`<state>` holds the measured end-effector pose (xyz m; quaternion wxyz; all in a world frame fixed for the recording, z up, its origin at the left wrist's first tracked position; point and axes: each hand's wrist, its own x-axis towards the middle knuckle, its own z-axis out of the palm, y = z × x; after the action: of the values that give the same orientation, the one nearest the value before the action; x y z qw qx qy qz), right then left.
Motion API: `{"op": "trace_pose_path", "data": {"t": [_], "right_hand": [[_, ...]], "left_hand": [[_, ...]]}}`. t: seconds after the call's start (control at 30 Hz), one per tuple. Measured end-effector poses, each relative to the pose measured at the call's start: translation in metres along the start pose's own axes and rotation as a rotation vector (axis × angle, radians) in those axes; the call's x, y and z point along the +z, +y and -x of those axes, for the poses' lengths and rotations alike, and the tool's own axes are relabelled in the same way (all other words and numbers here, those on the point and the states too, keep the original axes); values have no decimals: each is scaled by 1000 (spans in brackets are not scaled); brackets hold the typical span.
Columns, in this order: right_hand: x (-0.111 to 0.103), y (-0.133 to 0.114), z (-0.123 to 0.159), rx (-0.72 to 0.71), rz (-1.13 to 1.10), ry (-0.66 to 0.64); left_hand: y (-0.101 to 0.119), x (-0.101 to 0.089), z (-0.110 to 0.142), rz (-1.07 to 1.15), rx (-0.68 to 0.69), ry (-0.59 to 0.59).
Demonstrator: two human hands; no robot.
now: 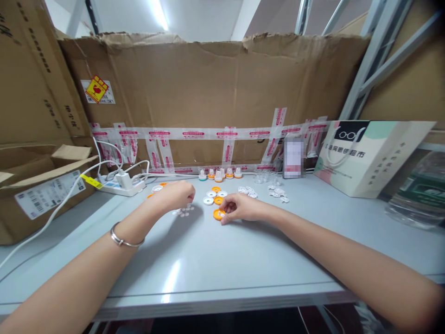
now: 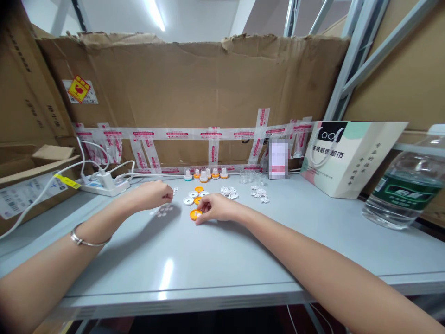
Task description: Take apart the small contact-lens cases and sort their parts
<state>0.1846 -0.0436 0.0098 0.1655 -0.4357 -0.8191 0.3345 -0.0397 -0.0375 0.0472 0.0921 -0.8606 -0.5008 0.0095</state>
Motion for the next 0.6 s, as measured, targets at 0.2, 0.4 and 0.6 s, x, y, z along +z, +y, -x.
{"op": "trace_pose_path", "data": {"t": [0.2,0.4,0.6], "right_hand": [[-5,1,0,-59,-90,-77],[-5,4,-1,-104,-121,-118],[-4,3,-2,-74,-79,-86]], "left_hand": [[37,3,1,269,346,265],[49,22,-6,290,510,204],[56,20,-9,92,523,217]]}}
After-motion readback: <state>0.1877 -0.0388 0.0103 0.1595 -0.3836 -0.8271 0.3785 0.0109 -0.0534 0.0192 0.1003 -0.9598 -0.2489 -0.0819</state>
